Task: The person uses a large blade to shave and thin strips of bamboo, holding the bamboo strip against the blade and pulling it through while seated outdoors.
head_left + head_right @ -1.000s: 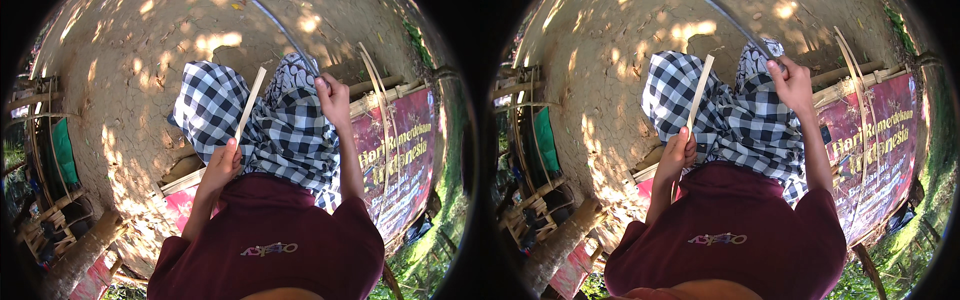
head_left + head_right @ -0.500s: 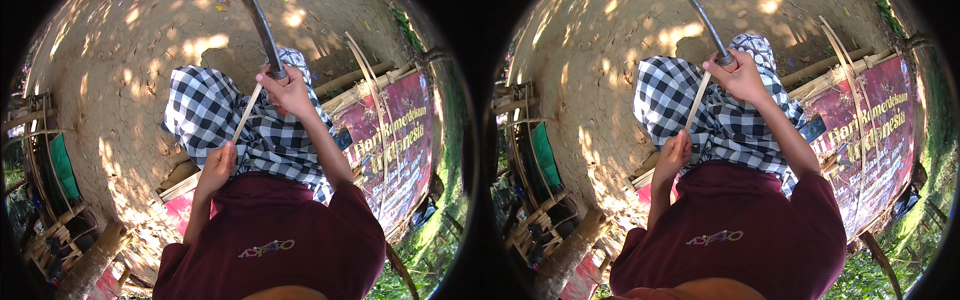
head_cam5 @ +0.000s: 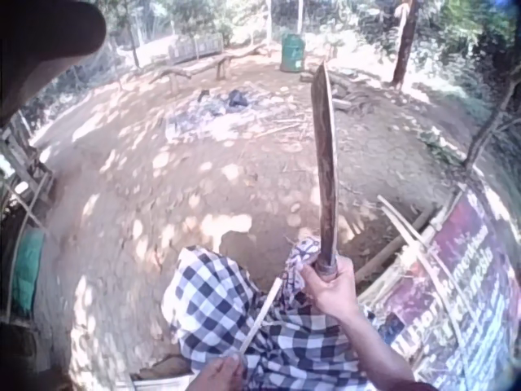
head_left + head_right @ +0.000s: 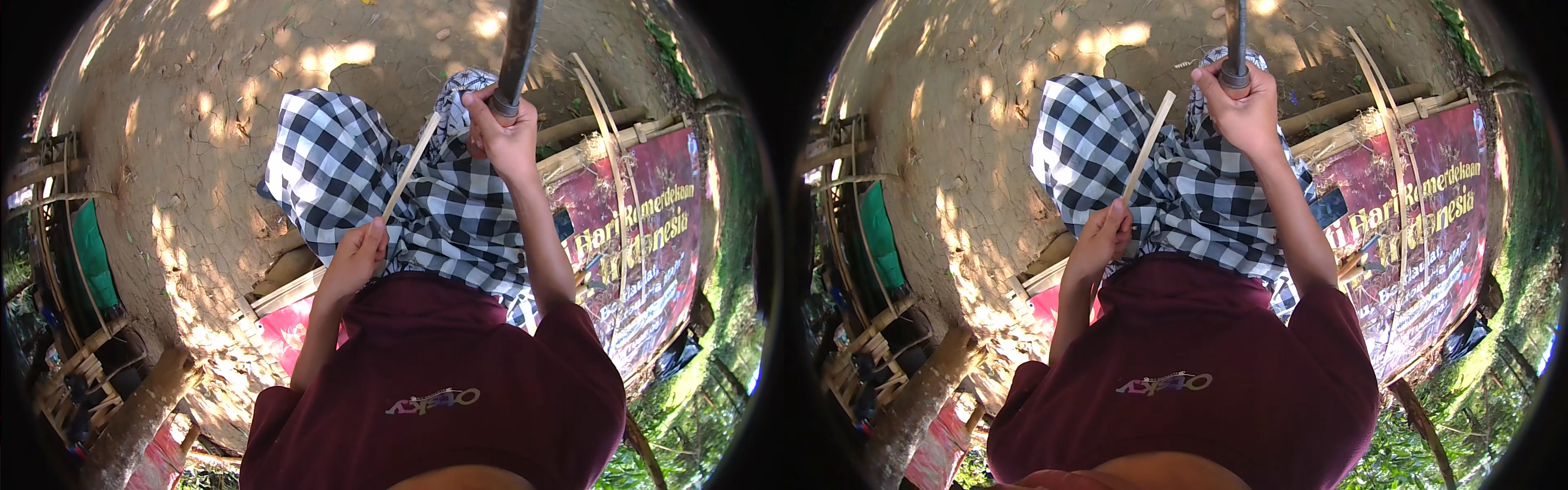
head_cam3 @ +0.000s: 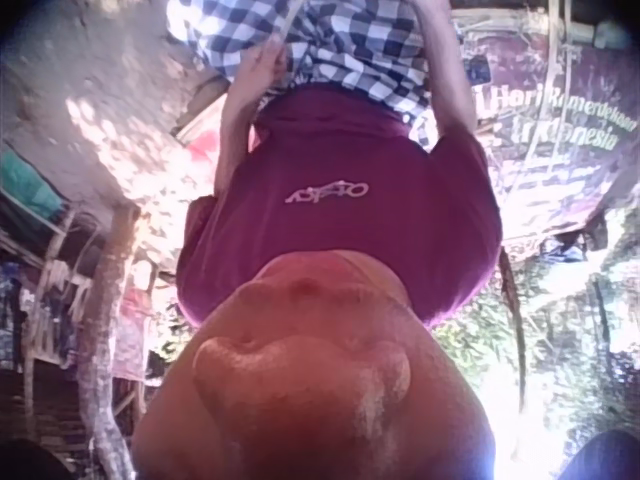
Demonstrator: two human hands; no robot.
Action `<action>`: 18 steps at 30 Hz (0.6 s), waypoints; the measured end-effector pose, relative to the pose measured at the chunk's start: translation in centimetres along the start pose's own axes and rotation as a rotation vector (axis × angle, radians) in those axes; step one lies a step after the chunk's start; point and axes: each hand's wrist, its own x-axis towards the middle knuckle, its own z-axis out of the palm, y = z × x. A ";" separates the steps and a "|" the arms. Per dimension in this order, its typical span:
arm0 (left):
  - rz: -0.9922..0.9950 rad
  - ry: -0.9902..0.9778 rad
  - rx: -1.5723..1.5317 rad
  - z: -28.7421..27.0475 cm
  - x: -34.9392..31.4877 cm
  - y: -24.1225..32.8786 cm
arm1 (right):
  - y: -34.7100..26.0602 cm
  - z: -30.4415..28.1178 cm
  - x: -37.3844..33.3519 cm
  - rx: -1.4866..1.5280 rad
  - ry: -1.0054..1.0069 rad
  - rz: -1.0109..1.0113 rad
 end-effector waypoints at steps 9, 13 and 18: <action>0.009 -0.126 -0.540 -1.5 0.4 0.4 | -1.5 -3.0 1.8 -0.130 0.155 -0.046; 0.148 -0.186 -0.732 -2.0 1.0 0.0 | -1.4 -2.4 -0.3 -0.099 -0.019 0.082; 0.194 -0.167 -0.712 -2.0 1.5 0.4 | 1.5 -1.4 -2.7 -0.252 -0.221 0.041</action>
